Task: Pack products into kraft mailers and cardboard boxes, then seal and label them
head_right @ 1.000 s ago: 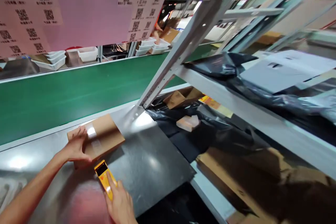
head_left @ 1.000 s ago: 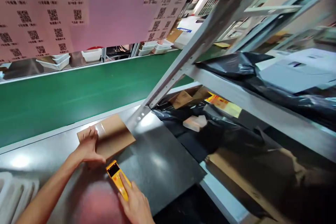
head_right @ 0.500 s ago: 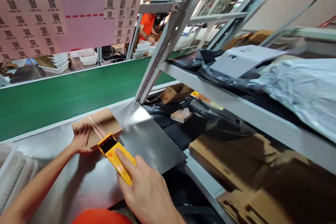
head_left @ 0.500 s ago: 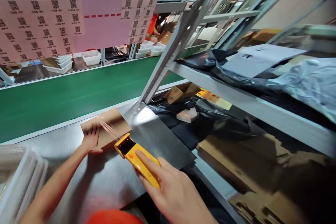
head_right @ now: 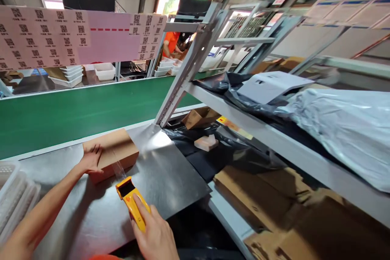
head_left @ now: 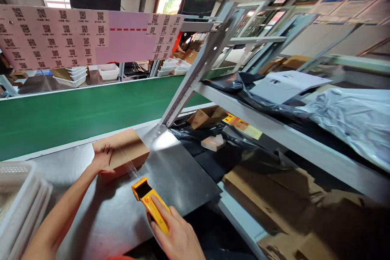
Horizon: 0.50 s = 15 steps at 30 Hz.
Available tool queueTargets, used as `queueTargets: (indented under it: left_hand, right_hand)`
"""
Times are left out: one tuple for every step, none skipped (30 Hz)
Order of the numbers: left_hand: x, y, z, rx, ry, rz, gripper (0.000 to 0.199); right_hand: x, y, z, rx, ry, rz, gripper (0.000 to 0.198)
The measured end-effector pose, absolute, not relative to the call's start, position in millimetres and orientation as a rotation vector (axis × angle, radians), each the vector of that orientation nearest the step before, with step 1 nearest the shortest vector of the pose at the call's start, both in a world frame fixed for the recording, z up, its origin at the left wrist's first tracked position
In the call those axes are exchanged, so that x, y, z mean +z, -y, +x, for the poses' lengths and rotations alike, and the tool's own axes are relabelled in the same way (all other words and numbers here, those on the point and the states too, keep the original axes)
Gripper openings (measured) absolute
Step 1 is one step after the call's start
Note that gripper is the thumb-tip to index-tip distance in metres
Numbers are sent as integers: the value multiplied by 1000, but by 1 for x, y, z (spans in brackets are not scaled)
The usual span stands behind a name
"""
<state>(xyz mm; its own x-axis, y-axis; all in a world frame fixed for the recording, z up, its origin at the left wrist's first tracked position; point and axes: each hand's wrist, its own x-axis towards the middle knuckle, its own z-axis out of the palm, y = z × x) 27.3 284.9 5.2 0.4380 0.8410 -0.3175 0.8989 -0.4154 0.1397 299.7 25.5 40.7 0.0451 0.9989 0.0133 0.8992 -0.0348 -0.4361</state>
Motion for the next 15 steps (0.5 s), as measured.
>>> queueTargets:
  left_hand:
    - [8,-287,26,-291,-1491,2411,133]
    - [10,-290,24,-295,-1482,2413,132]
    - [12,-293,23,-290,-1474,2413,132]
    - [14,-296,22,-280,-1466,2412,132]
    - [16,-299,20,-265,-1454,2410,133]
    - [18,-303,19,-249,-1442,2405,133]
    - [20,-309,18,-231,-1431,2399,133]
    - [22,-315,16,-219,-1427,2390,132]
    - [24,-322,14,-212,-1426,2375,131]
    - [27,-331,13,-209,-1420,2356,130]
    - [30,-340,10,-207,-1407,2331,129]
    - [33,-350,8,-208,-1387,2300,127]
    - [37,-360,5,-205,-1359,2263,125]
    - [41,-370,2,-190,-1328,2224,121]
    - [44,-379,-1,-161,-1303,2189,115]
  right_hand:
    - [43,-27,299,406,1937,-2015,60]
    - [45,-29,299,394,1959,-2033,61]
    - [46,-31,299,388,1981,-2050,61]
    - [46,-33,299,388,2002,-2061,62]
    - [45,-36,298,390,2019,-2068,63]
    - [43,-39,298,392,2032,-2071,64]
    - [41,-43,297,397,2042,-2070,64]
    - [40,-46,295,403,2048,-2065,64]
    - [38,-51,294,410,2048,-2059,64]
    - [37,-56,292,418,2043,-2056,64]
    - [35,-62,290,426,2035,-2053,64]
    - [34,-69,287,433,2025,-2049,66]
    - [33,-77,285,439,2015,-2042,68]
    - [31,-86,283,443,2007,-2027,71]
    - [28,-95,280,446,2001,-2003,73]
